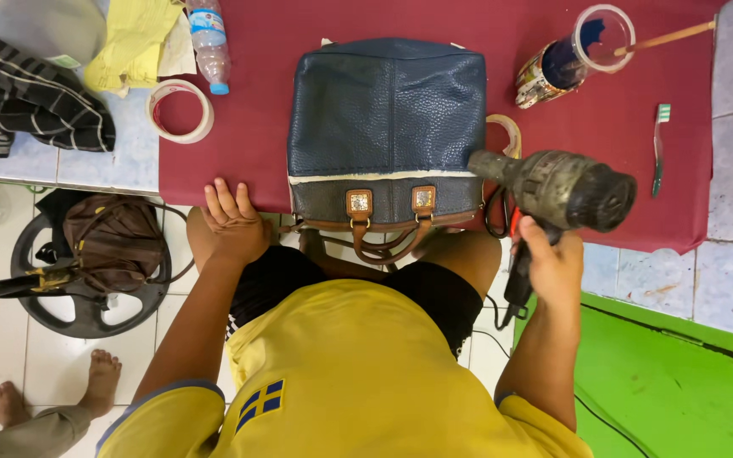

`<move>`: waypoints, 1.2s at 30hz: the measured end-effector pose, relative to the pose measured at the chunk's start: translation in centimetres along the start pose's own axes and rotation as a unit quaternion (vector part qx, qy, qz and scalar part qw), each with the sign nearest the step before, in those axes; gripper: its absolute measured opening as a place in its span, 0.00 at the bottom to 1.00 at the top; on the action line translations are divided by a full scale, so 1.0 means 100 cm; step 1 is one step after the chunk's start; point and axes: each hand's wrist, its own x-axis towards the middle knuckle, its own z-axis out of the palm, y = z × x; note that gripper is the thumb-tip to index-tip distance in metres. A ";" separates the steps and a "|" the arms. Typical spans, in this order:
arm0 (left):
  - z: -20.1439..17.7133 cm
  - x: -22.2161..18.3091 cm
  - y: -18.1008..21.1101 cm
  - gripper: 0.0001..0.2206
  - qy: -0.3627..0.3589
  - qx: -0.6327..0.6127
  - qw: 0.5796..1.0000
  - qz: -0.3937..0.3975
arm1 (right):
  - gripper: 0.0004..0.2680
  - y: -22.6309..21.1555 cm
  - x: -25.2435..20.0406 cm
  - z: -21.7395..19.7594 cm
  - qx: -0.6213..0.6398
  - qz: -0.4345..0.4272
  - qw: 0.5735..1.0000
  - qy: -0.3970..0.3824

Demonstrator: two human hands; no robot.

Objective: The person uses a hair dryer to heat the top edge of a blue handbag, then presses and smooths the seam by hand. They apply masking tape along the edge, cut the tape with scissors, and continue taping the bag's edge.

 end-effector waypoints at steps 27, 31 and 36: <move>-0.001 -0.001 -0.006 0.51 -0.205 -0.121 0.970 -0.050 | 0.10 -0.122 0.087 0.086 -0.053 -0.042 0.998 0.016; -0.004 -0.001 -0.006 0.50 -0.232 -0.102 0.966 -0.055 | 0.10 -0.123 0.098 0.115 -0.058 -0.062 0.996 -0.025; -0.005 -0.001 -0.007 0.50 -0.236 -0.093 0.966 -0.044 | 0.10 -0.143 0.090 0.143 -0.072 -0.073 0.993 -0.058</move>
